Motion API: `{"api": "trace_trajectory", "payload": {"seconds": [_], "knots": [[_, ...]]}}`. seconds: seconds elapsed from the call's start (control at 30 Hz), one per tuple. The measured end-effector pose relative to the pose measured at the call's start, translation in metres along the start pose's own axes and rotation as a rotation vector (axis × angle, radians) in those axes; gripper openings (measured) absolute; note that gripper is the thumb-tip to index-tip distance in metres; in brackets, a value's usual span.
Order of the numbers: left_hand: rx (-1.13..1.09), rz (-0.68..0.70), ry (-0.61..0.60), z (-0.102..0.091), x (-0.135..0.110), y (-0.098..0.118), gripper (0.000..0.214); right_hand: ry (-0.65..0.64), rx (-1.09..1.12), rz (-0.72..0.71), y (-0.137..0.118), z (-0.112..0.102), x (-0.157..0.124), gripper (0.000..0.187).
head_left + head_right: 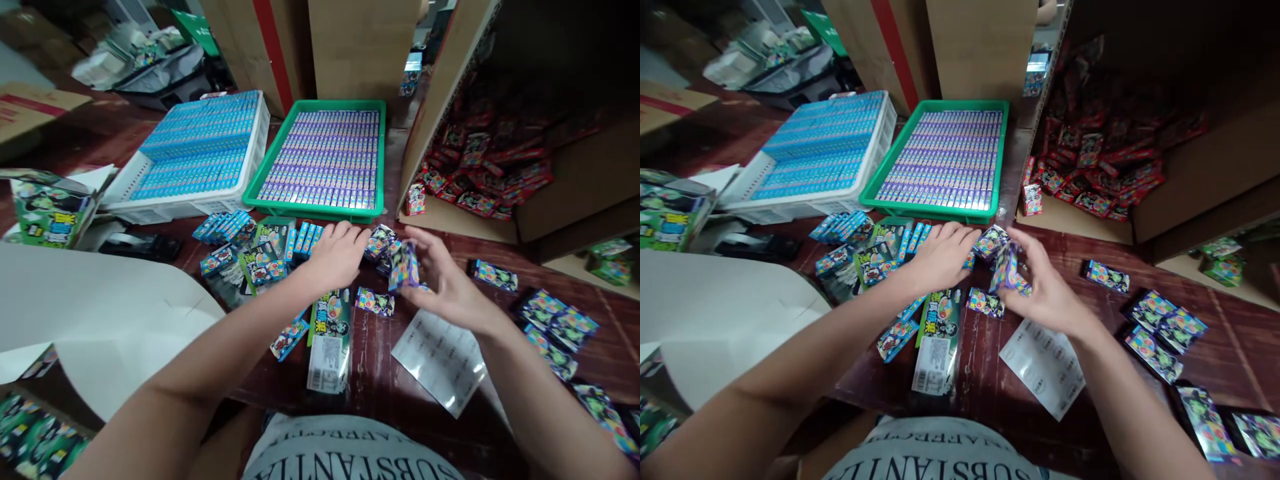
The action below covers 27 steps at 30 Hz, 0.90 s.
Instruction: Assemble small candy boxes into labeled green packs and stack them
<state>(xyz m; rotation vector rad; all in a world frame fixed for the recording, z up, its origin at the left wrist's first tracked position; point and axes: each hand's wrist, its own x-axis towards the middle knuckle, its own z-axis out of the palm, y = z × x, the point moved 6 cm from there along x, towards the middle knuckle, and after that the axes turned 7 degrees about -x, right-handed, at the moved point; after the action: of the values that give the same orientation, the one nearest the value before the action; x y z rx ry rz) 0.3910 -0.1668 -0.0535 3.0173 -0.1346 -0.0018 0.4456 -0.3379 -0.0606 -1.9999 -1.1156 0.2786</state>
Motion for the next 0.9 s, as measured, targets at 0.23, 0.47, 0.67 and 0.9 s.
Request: {"api": "trace_trajectory", "payload": {"seconds": [0.23, 0.47, 0.67, 0.9], "knots": [[0.120, 0.118, -0.208, 0.035, 0.053, -0.017, 0.098, -0.061, 0.125, 0.289, 0.007, 0.016, -0.139, 0.088], [-0.107, 0.179, 0.197, -0.019, -0.002, 0.022, 0.076, -0.075, -0.043, 0.302, 0.020, 0.031, -0.192, 0.097], [-0.329, 0.502, -0.279, 0.049, -0.078, 0.130, 0.078, -0.193, -0.370, 0.201, 0.027, 0.032, -0.206, 0.100], [-0.439, 0.350, -0.293, 0.097, -0.082, 0.132, 0.116, -0.218, -0.390, 0.113, 0.024, 0.049, -0.191, 0.106]]}}
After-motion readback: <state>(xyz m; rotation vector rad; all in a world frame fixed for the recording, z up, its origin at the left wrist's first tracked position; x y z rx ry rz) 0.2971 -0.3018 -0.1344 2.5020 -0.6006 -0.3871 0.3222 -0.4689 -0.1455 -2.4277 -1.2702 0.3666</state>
